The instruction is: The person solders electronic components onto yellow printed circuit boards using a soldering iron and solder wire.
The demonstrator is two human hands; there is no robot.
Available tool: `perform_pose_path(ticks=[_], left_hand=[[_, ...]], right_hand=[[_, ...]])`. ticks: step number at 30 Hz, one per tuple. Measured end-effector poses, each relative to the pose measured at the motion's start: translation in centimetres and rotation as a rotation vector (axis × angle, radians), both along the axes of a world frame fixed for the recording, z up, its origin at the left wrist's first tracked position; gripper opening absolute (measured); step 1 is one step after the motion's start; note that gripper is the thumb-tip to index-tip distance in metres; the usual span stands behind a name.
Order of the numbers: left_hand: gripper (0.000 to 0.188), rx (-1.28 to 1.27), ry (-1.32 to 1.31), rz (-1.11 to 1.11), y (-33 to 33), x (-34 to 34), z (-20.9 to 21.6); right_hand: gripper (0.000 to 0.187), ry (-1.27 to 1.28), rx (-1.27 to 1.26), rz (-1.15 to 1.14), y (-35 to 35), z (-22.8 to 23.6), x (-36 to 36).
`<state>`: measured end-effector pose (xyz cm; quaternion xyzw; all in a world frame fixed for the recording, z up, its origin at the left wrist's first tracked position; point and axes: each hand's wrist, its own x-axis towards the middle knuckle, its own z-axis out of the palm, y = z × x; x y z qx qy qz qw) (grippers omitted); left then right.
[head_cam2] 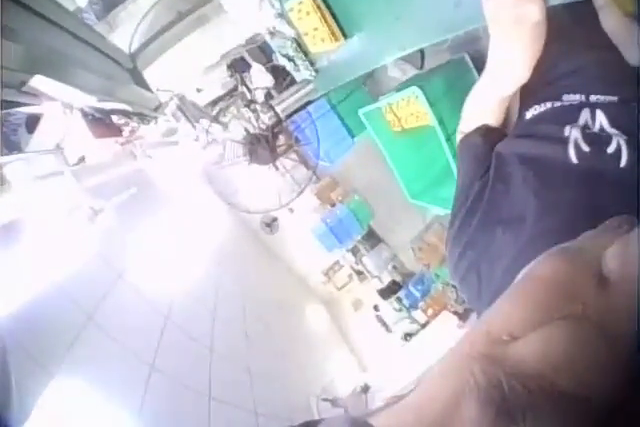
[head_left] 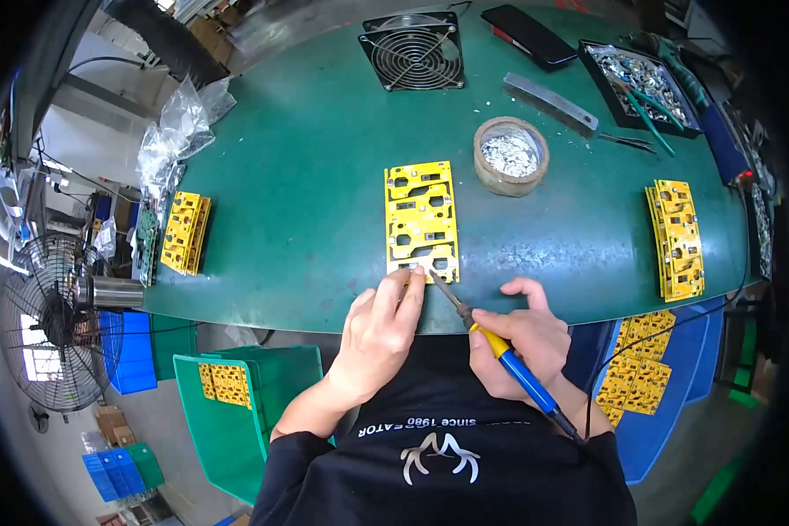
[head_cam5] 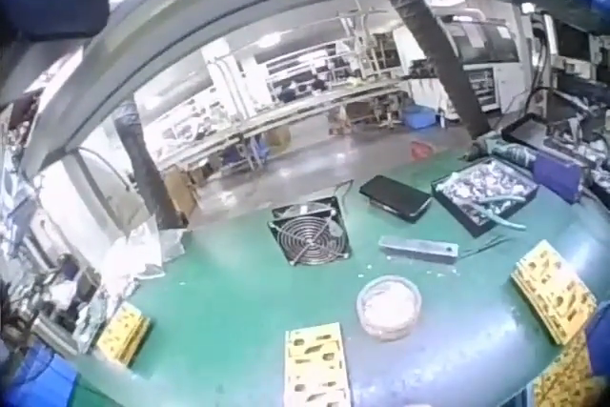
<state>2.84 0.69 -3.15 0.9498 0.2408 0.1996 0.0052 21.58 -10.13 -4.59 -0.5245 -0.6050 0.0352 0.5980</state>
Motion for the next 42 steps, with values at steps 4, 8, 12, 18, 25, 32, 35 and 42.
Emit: perform_pose_path(ticks=[4,8,12,18,25,32,35,42], left_hand=[[0.054,-0.012,0.02,0.003,-0.1,-0.1,0.2],[0.054,-0.012,0.043,0.017,-0.2,0.0,0.2],[0.054,-0.011,0.016,0.003,-0.2,0.1,0.2],[0.058,-0.106,-0.02,0.049,-0.4,0.0,0.1],[0.047,-0.067,-0.004,0.02,-0.9,0.1,0.3],[0.032,-0.196,-0.135,-0.036,-2.9,0.9,1.7],[0.027,-0.44,-0.232,-0.134,-2.4,1.4,2.1],[0.021,-0.283,-0.253,0.011,3.6,3.7,1.6]], right_hand=[[0.022,0.004,-0.006,-0.01,0.0,0.0,0.0],[0.022,0.02,-0.04,0.003,0.1,0.0,0.0],[0.022,0.019,-0.007,-0.017,0.1,0.1,0.3],[0.022,0.06,-0.001,-0.032,-0.1,-0.1,0.9],[0.023,0.057,0.001,-0.134,0.1,0.3,2.4],[0.034,0.017,-0.058,-0.352,1.9,0.7,4.3],[0.033,0.027,-0.097,-0.334,2.0,0.6,4.3],[0.031,0.032,-0.05,-0.321,0.9,0.4,3.7]])
